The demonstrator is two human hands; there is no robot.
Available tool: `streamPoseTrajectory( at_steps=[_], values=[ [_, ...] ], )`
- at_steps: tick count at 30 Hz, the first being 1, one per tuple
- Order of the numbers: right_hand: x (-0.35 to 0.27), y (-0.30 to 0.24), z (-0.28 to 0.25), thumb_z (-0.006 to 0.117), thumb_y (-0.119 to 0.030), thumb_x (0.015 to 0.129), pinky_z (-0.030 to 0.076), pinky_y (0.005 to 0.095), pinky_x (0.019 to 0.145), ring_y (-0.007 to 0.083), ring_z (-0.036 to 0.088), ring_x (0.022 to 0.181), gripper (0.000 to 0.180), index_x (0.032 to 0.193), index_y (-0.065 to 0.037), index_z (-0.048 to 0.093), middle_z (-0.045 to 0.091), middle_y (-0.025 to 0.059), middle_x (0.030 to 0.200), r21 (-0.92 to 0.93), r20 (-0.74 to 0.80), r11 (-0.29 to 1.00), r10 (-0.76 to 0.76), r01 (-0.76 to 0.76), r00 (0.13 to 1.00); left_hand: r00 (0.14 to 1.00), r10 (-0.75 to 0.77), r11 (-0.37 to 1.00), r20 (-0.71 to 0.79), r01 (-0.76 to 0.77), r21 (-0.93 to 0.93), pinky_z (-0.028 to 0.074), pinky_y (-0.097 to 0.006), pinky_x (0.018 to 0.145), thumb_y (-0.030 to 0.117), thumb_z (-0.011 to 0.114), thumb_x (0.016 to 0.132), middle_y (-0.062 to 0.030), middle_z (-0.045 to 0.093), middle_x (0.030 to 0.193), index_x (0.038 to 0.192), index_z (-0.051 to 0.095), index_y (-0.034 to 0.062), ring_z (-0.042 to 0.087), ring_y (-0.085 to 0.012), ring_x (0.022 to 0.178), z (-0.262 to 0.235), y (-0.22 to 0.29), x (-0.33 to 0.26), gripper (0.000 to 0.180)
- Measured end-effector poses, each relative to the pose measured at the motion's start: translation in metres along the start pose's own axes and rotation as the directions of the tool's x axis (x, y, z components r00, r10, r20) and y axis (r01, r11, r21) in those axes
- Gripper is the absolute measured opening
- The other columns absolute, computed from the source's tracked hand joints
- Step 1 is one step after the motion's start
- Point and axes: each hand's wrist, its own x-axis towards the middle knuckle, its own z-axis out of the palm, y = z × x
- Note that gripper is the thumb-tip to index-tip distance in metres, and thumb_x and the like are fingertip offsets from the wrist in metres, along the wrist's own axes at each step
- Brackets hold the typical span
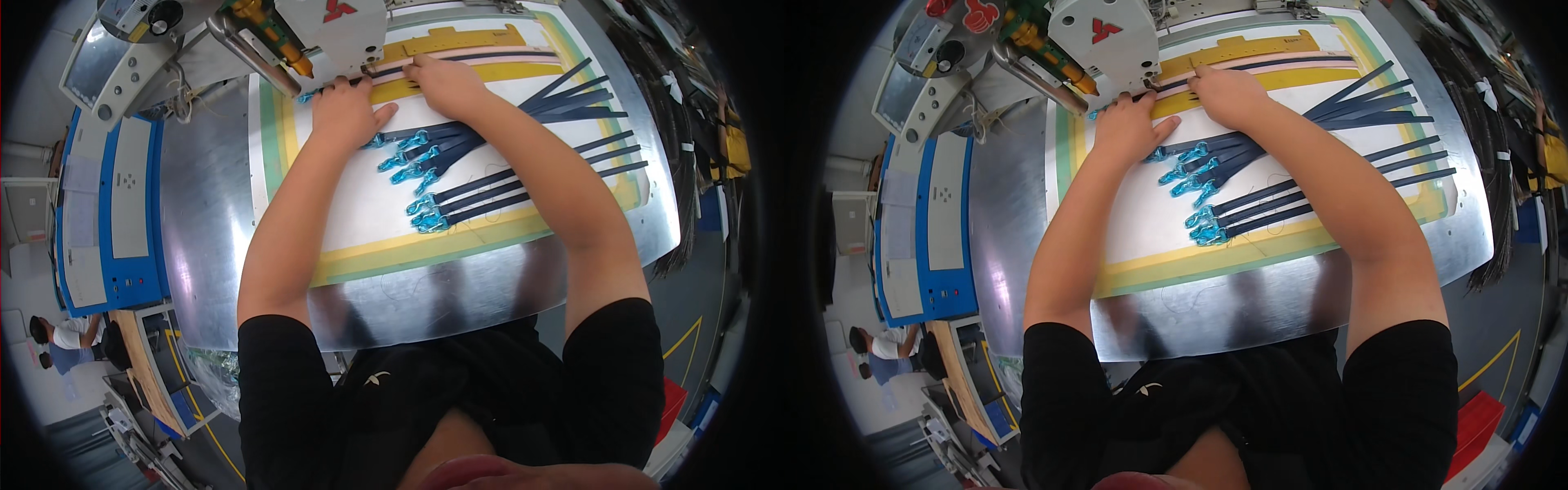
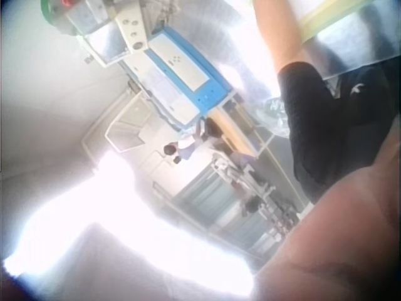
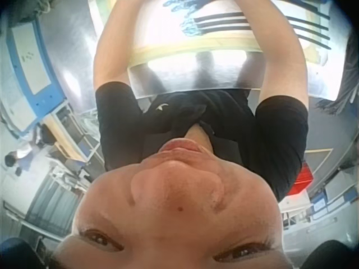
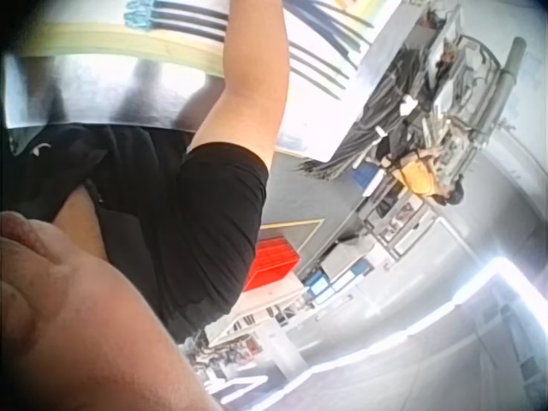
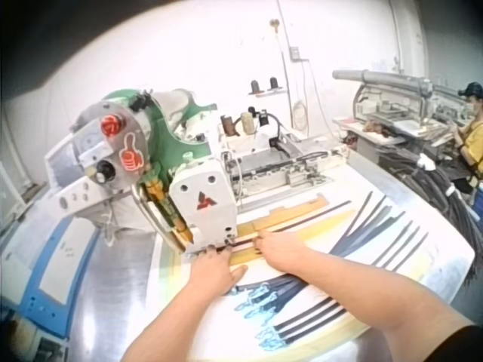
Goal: The person assembles multiple dark blue cables with teal connectors on a workbench. They repeatedly pick up a cable, align it with a jig, and secure it using a tool, then place the finished unit on the table. The process is repeated for several cables throughout the clip.
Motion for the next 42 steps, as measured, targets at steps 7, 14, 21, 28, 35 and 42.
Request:
streamPoseTrajectory(
  at_steps=[7, 14, 21, 28, 35, 42],
  values=[
    [0.004, 0.001, -0.013, 0.054, -0.011, 0.102, 0.057, 0.0446, 0.099, 0.0323, 0.070, 0.116, 0.034, 0.129, -0.012, 0.074, 0.067, 0.0122, 0.130, 0.008, 0.061, 1.000, -0.012, 0.012, 0.998, 1.000, -0.011, 1.000, -0.003, 0.011, 0.012, 0.049, -0.047, 0.109, 0.067, 0.064, 0.093, -0.0205, 0.063, 0.141, 0.149, 0.059, 0.0099, 0.060, -0.0360, 0.133, 0.007, 0.002, 0.006, 0.080],
    [-0.006, 0.049, -0.028, 0.055, -0.007, 0.100, 0.056, 0.0443, 0.102, 0.0309, 0.069, 0.120, 0.039, 0.134, -0.015, 0.073, 0.068, 0.0092, 0.135, -0.093, 0.120, 0.995, 0.051, -0.040, 0.991, 0.997, -0.071, 0.997, 0.021, 0.071, 0.039, 0.049, -0.048, 0.110, 0.069, 0.064, 0.092, -0.0199, 0.060, 0.147, 0.151, 0.059, 0.0188, 0.060, -0.0359, 0.134, -0.008, 0.015, -0.001, 0.078],
    [-0.024, 0.081, -0.035, 0.053, -0.002, 0.097, 0.055, 0.0452, 0.102, 0.0323, 0.067, 0.122, 0.048, 0.138, -0.019, 0.069, 0.067, 0.0094, 0.133, -0.093, 0.129, 0.995, 0.059, -0.047, 0.990, 0.996, -0.081, 0.997, 0.024, 0.081, 0.008, 0.051, -0.049, 0.108, 0.070, 0.067, 0.090, -0.0197, 0.063, 0.143, 0.149, 0.061, 0.0185, 0.064, -0.0375, 0.129, 0.000, 0.012, 0.007, 0.079],
    [-0.019, 0.078, -0.032, 0.053, -0.004, 0.095, 0.055, 0.0450, 0.101, 0.0329, 0.067, 0.121, 0.048, 0.138, -0.018, 0.070, 0.067, 0.0107, 0.130, -0.092, 0.121, 0.996, 0.017, -0.006, 0.993, 0.992, -0.106, 0.994, 0.068, 0.104, 0.036, 0.051, -0.052, 0.108, 0.077, 0.065, 0.088, -0.0163, 0.065, 0.142, 0.149, 0.063, 0.0266, 0.064, -0.0340, 0.130, -0.012, 0.034, 0.011, 0.080],
    [-0.017, 0.071, -0.034, 0.052, -0.005, 0.095, 0.056, 0.0453, 0.101, 0.0334, 0.069, 0.119, 0.047, 0.137, -0.018, 0.070, 0.067, 0.0115, 0.129, -0.098, 0.094, 0.995, -0.023, 0.032, 0.995, 0.987, -0.088, 0.996, 0.136, 0.088, 0.006, 0.048, -0.051, 0.112, 0.074, 0.066, 0.087, -0.0171, 0.066, 0.139, 0.149, 0.063, 0.0256, 0.063, -0.0329, 0.131, -0.021, 0.049, 0.026, 0.079],
    [-0.018, 0.079, -0.028, 0.051, -0.005, 0.097, 0.056, 0.0447, 0.099, 0.0324, 0.069, 0.118, 0.046, 0.136, -0.019, 0.071, 0.067, 0.0106, 0.129, -0.067, 0.064, 0.996, -0.062, 0.066, 0.996, 0.991, -0.111, 0.994, 0.079, 0.110, 0.010, 0.049, -0.051, 0.111, 0.070, 0.068, 0.088, -0.0164, 0.063, 0.142, 0.145, 0.066, 0.0175, 0.061, -0.0316, 0.133, -0.034, 0.077, 0.020, 0.078]
  ],
)
